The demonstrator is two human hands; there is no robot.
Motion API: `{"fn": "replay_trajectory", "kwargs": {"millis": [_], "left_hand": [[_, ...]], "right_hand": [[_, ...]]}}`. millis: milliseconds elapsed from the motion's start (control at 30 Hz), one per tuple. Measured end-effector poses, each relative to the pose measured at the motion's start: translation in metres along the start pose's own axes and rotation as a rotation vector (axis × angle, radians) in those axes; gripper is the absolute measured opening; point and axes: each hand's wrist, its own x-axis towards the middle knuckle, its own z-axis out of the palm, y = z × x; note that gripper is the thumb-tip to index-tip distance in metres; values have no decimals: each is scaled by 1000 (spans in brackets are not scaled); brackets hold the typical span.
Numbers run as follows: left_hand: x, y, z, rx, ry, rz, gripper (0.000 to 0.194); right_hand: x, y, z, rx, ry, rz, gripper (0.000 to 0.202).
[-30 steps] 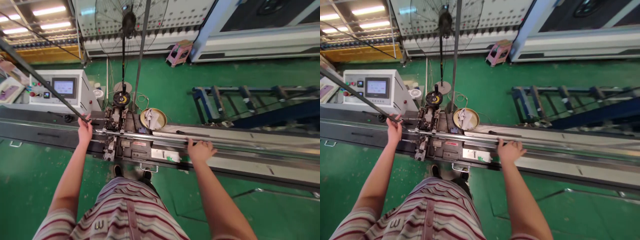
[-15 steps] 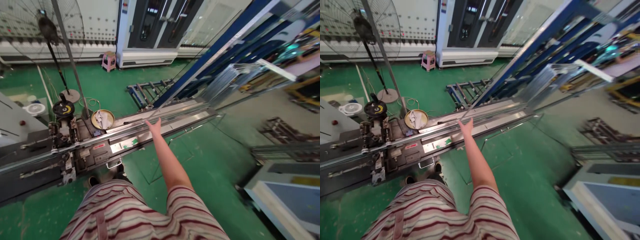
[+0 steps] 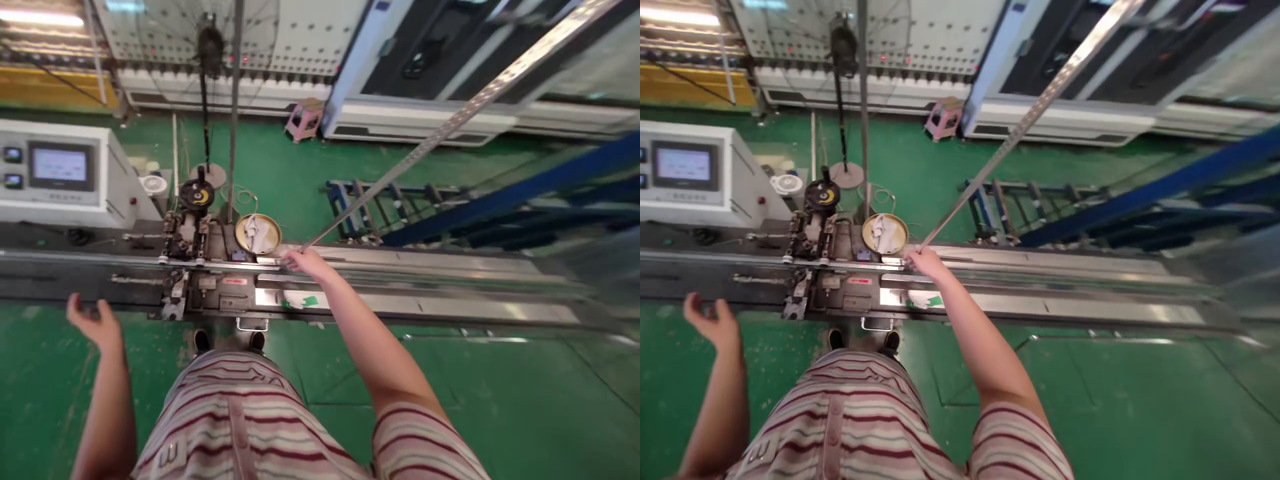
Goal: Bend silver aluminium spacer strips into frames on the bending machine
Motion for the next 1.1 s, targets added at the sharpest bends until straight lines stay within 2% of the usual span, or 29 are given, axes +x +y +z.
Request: {"fn": "replay_trajectory", "kwargs": {"millis": [100, 200, 333, 467, 667, 800, 867, 933, 1000, 1033, 1100], "left_hand": [[-40, -56, -5, 18, 34, -44, 54], [-56, -96, -15, 35, 1, -37, 41], [-42, -125, -43, 56, 12, 8, 33], [-23, -146, -70, 70, 44, -21, 31], [-3, -174, -99, 72, 44, -57, 30], [23, -177, -101, 25, -24, -23, 32], [42, -169, -93, -53, -88, -30, 35], [64, -153, -79, -179, -135, -86, 40], [90, -133, -62, -370, -142, -207, 50], [102, -121, -53, -467, -139, -276, 56], [123, -96, -36, -602, -145, -392, 66]], "right_hand": [[3, -18, 43, -82, -83, -81, 23], [4, -35, 88, -143, -151, -141, 25], [3, -63, 149, -208, -218, -221, 27], [2, -93, 213, -257, -254, -280, 27], [0, -142, 307, -251, -281, -303, 24], [-4, -175, 368, -177, -355, -333, 26], [-7, -189, 394, -139, -361, -337, 28], [-12, -200, 410, -99, -342, -325, 28], [-18, -208, 411, -39, -327, -298, 27], [-22, -211, 405, 3, -330, -284, 26], [-32, -213, 381, 102, -358, -261, 23]]}}
